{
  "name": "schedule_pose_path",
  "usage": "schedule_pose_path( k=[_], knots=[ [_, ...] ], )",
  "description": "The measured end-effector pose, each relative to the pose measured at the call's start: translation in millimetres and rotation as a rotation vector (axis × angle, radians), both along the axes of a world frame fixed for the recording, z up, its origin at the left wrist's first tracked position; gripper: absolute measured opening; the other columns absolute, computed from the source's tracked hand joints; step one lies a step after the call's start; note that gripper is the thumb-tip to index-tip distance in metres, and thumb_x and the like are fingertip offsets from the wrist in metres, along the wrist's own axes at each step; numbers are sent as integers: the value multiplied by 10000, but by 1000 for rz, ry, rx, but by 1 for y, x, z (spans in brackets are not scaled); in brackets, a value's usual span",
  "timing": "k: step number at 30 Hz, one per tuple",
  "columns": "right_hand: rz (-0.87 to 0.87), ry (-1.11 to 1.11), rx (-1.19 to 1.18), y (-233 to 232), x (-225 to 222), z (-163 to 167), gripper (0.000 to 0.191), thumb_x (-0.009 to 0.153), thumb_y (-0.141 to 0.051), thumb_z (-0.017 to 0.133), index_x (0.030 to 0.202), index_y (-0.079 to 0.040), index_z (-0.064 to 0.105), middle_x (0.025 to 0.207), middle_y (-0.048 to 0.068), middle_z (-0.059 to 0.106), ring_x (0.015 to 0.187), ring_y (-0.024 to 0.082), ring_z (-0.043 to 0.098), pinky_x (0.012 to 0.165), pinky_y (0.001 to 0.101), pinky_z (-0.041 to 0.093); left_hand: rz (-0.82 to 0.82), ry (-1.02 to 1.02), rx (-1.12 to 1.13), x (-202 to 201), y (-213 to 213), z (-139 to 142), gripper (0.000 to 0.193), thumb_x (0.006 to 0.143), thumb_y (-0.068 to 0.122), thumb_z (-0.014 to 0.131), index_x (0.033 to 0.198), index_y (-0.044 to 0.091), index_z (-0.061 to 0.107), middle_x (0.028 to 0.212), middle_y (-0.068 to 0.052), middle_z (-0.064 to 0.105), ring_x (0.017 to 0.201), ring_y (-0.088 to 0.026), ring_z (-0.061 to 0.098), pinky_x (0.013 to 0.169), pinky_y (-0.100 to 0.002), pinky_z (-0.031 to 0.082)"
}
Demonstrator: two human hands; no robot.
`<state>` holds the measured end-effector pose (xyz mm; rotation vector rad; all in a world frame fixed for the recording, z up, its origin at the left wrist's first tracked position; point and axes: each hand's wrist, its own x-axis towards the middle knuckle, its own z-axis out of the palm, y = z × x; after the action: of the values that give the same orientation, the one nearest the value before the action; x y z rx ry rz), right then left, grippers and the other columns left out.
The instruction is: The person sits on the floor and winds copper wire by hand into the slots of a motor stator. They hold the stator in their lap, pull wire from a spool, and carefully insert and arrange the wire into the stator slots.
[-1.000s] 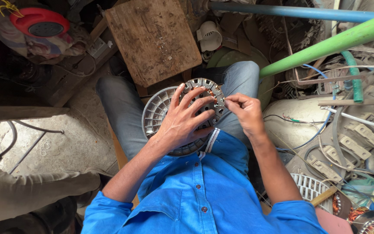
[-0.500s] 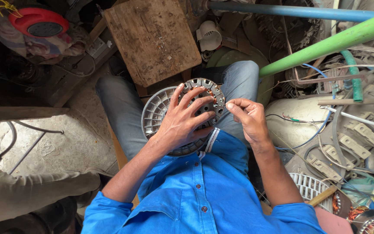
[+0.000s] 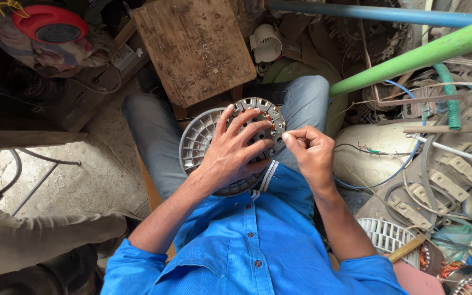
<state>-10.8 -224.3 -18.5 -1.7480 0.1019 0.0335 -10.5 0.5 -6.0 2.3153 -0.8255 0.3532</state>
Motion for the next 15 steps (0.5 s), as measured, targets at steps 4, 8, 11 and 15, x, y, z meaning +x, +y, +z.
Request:
schedule_pose_path(
  k=[4, 8, 11, 15],
  knots=[
    [53, -320, -408, 15, -1, 20, 36, 895, -1, 782, 907, 13, 752, 696, -26, 539, 621, 33, 455, 561, 230, 384, 18, 35, 37, 1, -2, -2, 557, 781, 405, 854, 1214, 147, 615, 1405, -38, 572, 1450, -287, 423, 1245, -625, 213],
    [76, -311, -419, 32, 3, 29, 48, 876, 14, 782, 908, 23, 748, 683, -2, 550, 591, 54, 469, 546, 243, 398, 15, 49, 24, 2, -2, -3, 631, 770, 418, 853, 1250, 114, 576, 1413, -47, 569, 1454, -282, 418, 1250, -615, 205],
    [99, -310, -337, 37, 5, 30, 40, 897, 28, 770, 933, 25, 754, 685, 21, 543, 622, 78, 473, 566, 260, 394, 13, 60, 11, 2, -1, -3, 682, 754, 417, 856, 1283, 96, 569, 1413, -47, 570, 1454, -281, 417, 1251, -610, 201],
    [172, -292, -344, 33, 1, 28, 52, 896, 33, 755, 948, 33, 747, 698, 34, 560, 627, 82, 508, 571, 264, 413, 10, 114, -1, 2, 0, -1, 742, 707, 407, 859, 1314, 90, 575, 1405, -44, 572, 1453, -275, 425, 1250, -614, 206]
  ],
)
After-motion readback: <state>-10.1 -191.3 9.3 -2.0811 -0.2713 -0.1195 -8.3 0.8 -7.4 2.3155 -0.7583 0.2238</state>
